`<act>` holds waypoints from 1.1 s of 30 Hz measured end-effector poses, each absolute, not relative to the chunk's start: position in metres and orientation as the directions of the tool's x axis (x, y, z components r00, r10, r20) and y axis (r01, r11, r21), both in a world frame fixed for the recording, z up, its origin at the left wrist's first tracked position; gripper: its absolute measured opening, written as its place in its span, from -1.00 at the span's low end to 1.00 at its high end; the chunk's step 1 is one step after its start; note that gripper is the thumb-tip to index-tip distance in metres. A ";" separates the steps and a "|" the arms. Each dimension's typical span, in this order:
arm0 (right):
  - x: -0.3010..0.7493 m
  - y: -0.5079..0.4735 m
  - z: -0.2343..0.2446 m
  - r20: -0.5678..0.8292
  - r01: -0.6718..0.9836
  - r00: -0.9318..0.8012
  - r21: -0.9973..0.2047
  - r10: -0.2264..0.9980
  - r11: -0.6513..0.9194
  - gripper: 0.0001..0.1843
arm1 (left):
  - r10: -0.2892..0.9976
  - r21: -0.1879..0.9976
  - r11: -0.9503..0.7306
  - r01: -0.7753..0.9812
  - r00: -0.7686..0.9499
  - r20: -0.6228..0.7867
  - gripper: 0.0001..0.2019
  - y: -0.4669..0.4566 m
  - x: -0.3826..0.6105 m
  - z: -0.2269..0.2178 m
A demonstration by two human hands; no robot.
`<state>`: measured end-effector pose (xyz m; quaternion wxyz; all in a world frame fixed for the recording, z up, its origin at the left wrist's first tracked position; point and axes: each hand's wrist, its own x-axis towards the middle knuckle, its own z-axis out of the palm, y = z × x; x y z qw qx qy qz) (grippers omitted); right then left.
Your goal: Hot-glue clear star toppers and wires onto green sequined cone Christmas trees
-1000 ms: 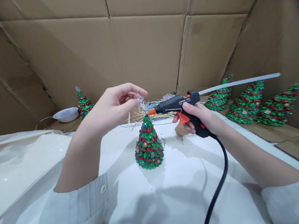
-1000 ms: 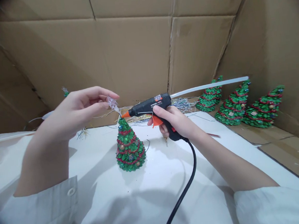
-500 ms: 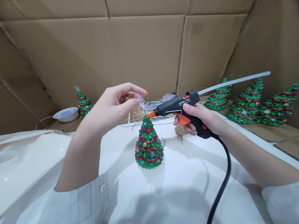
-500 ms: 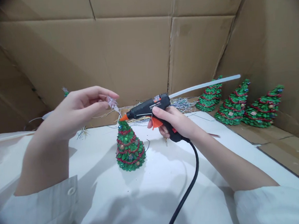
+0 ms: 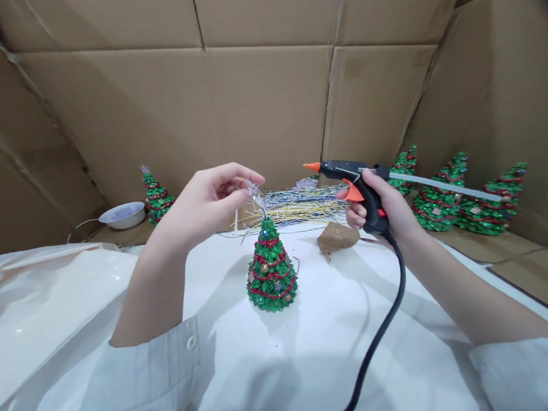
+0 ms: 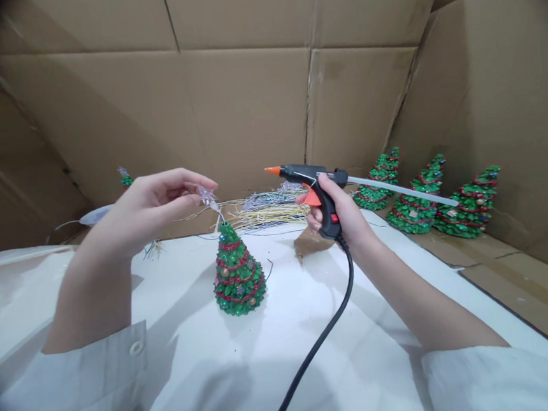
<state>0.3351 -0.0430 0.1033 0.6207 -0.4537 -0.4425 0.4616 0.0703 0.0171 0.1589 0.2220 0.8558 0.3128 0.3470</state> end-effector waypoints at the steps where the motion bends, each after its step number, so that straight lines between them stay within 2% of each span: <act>1: 0.338 -0.046 0.099 0.110 -0.185 0.196 -0.972 0.974 0.147 -0.51 | 0.686 0.593 -0.709 0.382 0.568 0.455 -0.76 0.017 0.070 0.159; 6: 0.365 -0.066 0.064 -0.019 -0.246 0.287 -0.968 0.958 0.054 -0.56 | 0.671 0.560 -0.730 0.392 0.567 0.478 -0.76 0.016 0.070 0.159; 10: 0.383 -0.084 0.035 -0.230 -0.351 0.411 -0.933 0.882 -0.080 -0.78 | 0.669 0.531 -0.737 0.418 0.560 0.488 -0.75 0.015 0.071 0.158; 12: 0.389 -0.091 0.022 -0.270 -0.372 0.442 -0.923 0.856 -0.099 -0.87 | 0.671 0.513 -0.739 0.437 0.546 0.502 -0.75 0.014 0.073 0.157; 17: 0.396 -0.100 0.000 -0.214 -0.363 0.357 -0.929 0.909 -0.076 -0.86 | 0.665 0.468 -0.747 0.473 0.521 0.534 -0.77 0.011 0.077 0.156; 22: 0.392 -0.105 -0.002 -0.155 -0.375 0.254 -0.926 0.955 -0.050 -0.73 | 0.673 0.477 -0.740 0.475 0.536 0.510 -0.77 0.012 0.077 0.156; 26: 0.390 -0.105 -0.002 -0.140 -0.387 0.220 -0.921 0.966 -0.045 -0.72 | 0.683 0.482 -0.730 0.484 0.547 0.485 -0.78 0.011 0.076 0.158; 30: 0.397 -0.100 -0.002 -0.158 -0.368 0.192 -0.926 0.969 -0.078 -0.72 | 0.691 0.485 -0.721 0.495 0.566 0.450 -0.78 0.011 0.075 0.158; 33: 0.407 -0.097 -0.002 -0.234 -0.277 0.263 -0.948 0.936 -0.159 -0.78 | 0.701 0.474 -0.713 0.517 0.551 0.453 -0.77 0.012 0.075 0.158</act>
